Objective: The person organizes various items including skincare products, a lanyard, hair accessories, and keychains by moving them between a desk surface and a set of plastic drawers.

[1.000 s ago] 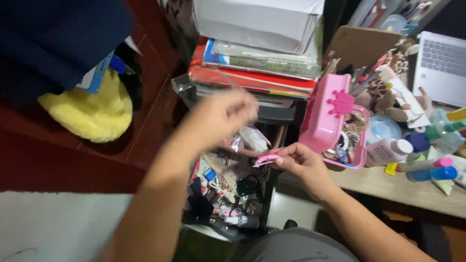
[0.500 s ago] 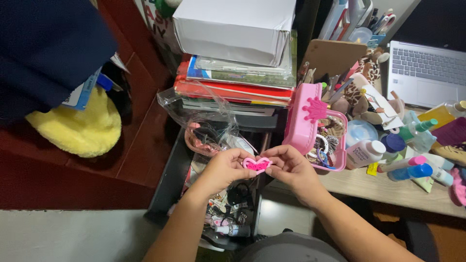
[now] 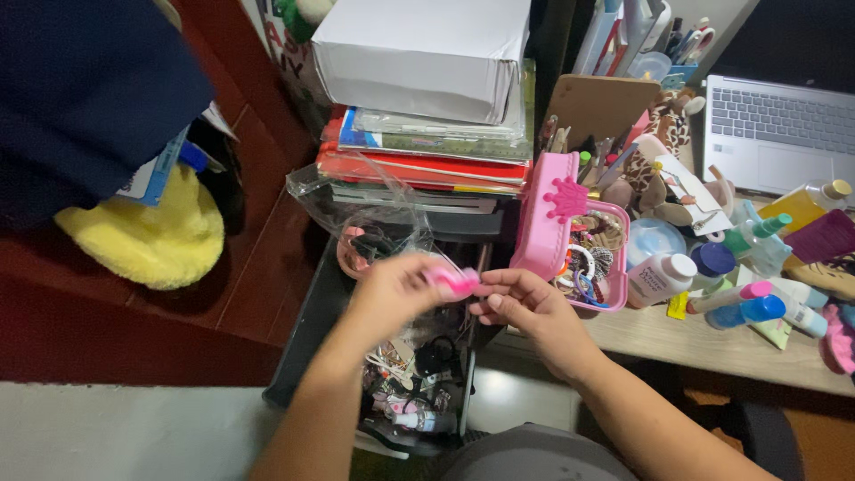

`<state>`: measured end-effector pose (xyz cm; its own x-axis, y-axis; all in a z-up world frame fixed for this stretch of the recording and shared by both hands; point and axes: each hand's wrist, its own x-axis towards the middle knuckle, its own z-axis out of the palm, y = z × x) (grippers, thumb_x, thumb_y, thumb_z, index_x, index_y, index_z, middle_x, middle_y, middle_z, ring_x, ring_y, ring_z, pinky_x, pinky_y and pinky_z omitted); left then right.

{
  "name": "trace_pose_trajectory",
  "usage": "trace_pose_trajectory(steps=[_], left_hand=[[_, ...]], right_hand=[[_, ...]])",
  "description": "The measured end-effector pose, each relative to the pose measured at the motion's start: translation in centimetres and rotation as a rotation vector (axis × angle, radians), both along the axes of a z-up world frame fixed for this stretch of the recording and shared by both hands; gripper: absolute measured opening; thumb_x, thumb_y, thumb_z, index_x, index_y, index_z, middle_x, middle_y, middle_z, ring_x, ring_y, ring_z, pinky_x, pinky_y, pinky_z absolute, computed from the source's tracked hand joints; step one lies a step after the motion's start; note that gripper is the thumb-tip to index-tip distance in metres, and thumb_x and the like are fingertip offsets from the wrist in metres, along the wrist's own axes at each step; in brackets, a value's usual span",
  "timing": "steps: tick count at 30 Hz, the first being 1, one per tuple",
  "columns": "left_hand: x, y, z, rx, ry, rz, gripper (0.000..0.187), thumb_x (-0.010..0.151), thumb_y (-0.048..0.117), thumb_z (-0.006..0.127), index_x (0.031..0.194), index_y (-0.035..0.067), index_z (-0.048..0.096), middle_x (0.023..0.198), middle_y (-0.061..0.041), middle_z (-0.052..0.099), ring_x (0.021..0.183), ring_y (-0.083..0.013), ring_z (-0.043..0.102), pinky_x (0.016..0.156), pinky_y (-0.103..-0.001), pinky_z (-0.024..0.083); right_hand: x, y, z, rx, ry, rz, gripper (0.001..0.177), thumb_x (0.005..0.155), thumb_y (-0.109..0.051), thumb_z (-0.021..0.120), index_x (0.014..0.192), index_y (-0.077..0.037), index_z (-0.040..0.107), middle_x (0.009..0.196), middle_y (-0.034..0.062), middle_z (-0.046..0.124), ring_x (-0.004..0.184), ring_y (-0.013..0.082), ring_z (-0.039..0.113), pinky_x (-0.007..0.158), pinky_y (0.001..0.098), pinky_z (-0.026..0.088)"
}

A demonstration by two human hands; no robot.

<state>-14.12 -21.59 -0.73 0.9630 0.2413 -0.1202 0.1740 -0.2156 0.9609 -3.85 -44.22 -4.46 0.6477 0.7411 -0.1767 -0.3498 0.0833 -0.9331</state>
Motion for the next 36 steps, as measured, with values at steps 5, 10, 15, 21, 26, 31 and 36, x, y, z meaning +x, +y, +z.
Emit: trace_pose_trajectory(steps=[5,10,15,21,26,31,36], left_hand=[[0.0,5.2,4.2,0.078,-0.192,0.294,0.019,0.091,0.020,0.074,0.107,0.010,0.077,0.083,0.002,0.073,0.063,-0.0048,0.059,0.054,-0.023,0.050],[-0.8,6.3,5.7,0.194,-0.293,0.340,0.015,0.098,0.017,0.072,0.108,0.007,0.077,0.084,-0.002,0.070,0.071,-0.0060,0.058,0.063,-0.025,0.049],[0.0,2.8,4.8,0.495,-0.476,-0.055,0.012,0.085,0.007,0.077,0.097,0.008,0.076,0.090,-0.004,0.072,0.079,-0.0169,0.068,0.069,-0.033,0.054],[2.3,7.7,4.3,0.370,-0.394,0.663,0.012,0.088,0.016,0.069,0.100,0.014,0.071,0.100,-0.006,0.060,0.082,-0.0230,0.068,0.065,-0.037,0.056],[3.1,12.3,2.1,1.134,-0.485,0.246,0.021,0.084,0.023,0.083,0.100,0.010,0.079,0.100,-0.013,0.072,0.095,-0.0402,0.065,0.086,-0.057,0.047],[-0.2,11.0,-0.7,0.794,-0.701,0.561,0.014,0.101,0.016,0.072,0.110,0.006,0.068,0.108,-0.012,0.067,0.096,-0.0323,0.064,0.084,-0.042,0.052],[-3.7,10.0,-10.5,0.514,-0.165,0.602,0.032,0.109,0.032,0.057,0.095,0.003,0.060,0.086,-0.018,0.068,0.074,-0.0327,0.064,0.071,-0.044,0.051]], right_hand=[[0.0,-0.2,-0.4,-0.069,-0.077,-0.004,0.030,0.096,-0.012,0.063,0.125,-0.002,0.063,0.109,0.0074,0.075,0.092,0.0161,0.071,0.083,0.0322,0.055],[0.0,-0.5,-0.5,-0.054,-0.118,-0.016,0.029,0.097,-0.011,0.064,0.125,-0.002,0.064,0.107,0.0080,0.074,0.091,0.0150,0.068,0.083,0.0311,0.055],[-0.4,-0.2,0.4,-0.043,-0.207,0.038,0.036,0.095,-0.006,0.065,0.130,-0.004,0.060,0.113,0.0044,0.069,0.100,0.0109,0.066,0.091,0.0294,0.053],[-1.1,-0.1,0.1,-0.057,-0.158,0.133,0.037,0.096,-0.004,0.064,0.132,-0.004,0.058,0.115,0.0035,0.068,0.099,0.0101,0.064,0.090,0.0275,0.054],[-1.2,0.2,-0.6,-0.089,-0.198,0.166,0.036,0.096,-0.004,0.065,0.132,-0.003,0.060,0.115,0.0040,0.068,0.101,0.0093,0.064,0.091,0.0271,0.054],[-0.9,1.0,-1.7,-0.106,-0.221,0.174,0.035,0.096,-0.006,0.064,0.130,-0.003,0.060,0.115,0.0026,0.069,0.103,0.0091,0.063,0.092,0.0266,0.053],[-1.6,2.3,-3.1,-0.269,-0.277,0.248,0.029,0.095,-0.006,0.065,0.123,-0.003,0.064,0.111,0.0017,0.070,0.098,0.0087,0.065,0.088,0.0261,0.055]])
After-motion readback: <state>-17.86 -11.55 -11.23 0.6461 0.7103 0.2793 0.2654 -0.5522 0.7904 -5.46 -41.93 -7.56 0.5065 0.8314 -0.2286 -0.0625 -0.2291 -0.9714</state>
